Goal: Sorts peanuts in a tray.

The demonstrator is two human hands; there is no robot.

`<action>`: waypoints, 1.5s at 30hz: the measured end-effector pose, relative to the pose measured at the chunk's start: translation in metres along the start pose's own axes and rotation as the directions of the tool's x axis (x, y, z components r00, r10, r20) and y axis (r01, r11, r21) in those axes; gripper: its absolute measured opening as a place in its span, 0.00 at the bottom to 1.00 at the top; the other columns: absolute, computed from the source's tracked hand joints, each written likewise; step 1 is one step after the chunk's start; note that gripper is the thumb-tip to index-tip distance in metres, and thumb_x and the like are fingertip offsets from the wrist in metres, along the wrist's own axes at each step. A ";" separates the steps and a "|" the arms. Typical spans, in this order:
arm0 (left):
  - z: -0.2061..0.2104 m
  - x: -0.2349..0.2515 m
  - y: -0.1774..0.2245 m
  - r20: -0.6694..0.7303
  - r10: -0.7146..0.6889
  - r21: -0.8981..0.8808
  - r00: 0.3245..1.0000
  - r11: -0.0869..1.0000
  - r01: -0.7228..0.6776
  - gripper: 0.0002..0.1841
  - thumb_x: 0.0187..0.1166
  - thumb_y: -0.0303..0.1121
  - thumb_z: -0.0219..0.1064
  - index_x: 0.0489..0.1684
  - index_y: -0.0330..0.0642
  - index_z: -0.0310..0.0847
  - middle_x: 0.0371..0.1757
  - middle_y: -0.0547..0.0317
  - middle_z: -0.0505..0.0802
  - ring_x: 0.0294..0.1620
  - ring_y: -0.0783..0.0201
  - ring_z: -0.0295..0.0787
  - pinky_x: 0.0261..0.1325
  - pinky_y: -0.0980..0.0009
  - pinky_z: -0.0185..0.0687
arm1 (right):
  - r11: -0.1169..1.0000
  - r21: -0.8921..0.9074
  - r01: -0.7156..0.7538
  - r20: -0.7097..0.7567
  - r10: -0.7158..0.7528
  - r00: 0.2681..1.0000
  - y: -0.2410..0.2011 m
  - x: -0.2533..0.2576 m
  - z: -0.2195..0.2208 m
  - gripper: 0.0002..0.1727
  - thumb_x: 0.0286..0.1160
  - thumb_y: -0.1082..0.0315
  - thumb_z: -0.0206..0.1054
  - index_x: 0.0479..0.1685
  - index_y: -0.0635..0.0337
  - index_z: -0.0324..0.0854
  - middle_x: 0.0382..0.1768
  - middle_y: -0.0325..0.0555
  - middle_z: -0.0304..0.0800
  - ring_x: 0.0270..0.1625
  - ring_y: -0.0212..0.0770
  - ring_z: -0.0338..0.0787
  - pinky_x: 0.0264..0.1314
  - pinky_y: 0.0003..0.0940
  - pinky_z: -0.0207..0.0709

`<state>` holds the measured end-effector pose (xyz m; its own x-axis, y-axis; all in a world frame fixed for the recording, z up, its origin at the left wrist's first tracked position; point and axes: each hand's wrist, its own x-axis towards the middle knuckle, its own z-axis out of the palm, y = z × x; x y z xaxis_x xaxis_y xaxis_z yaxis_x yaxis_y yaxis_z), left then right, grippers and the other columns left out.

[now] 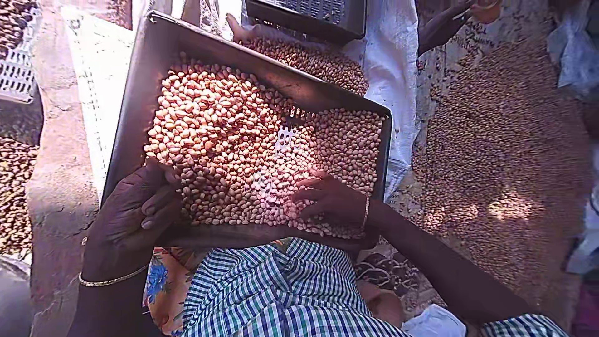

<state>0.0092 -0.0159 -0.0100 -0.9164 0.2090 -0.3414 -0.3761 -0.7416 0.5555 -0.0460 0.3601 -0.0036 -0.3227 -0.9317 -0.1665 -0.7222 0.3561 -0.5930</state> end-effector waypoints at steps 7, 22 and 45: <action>-0.001 0.000 -0.003 -0.037 -0.015 0.056 0.999 0.998 0.017 0.23 0.95 0.36 0.45 0.31 0.45 0.85 0.10 0.75 0.76 0.07 0.86 0.69 0.11 0.91 0.67 | 0.926 -0.126 -0.357 -0.509 0.248 0.824 0.032 -0.024 -0.096 0.14 0.71 0.83 0.57 0.35 0.69 0.92 0.55 0.62 0.94 0.69 0.68 0.86 0.76 0.68 0.63; 0.034 -0.050 -0.047 -0.133 0.110 0.672 0.985 0.740 0.007 0.16 0.92 0.27 0.51 0.39 0.38 0.86 0.10 0.73 0.71 0.07 0.83 0.58 0.13 0.88 0.56 | 0.254 0.631 -0.733 -0.409 0.912 -0.035 -0.043 -0.077 0.001 0.19 0.95 0.63 0.49 0.56 0.77 0.70 0.35 0.60 0.74 0.36 0.50 0.76 0.46 0.50 0.71; 0.014 -0.058 -0.051 -0.231 0.150 0.219 0.961 0.971 -0.099 0.20 0.92 0.26 0.44 0.41 0.39 0.87 0.08 0.78 0.75 0.06 0.86 0.66 0.10 0.89 0.63 | 0.906 0.263 0.332 -0.725 -0.042 0.688 0.037 0.120 -0.027 0.17 0.74 0.82 0.51 0.46 0.79 0.87 0.57 0.64 0.91 0.73 0.48 0.84 0.83 0.36 0.66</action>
<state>0.0800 0.0184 -0.0079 -0.9056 -0.0581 -0.4200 -0.3043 -0.6008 0.7392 -0.1275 0.2635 -0.0240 -0.6352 -0.6042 0.4812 -0.6005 -0.0056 -0.7996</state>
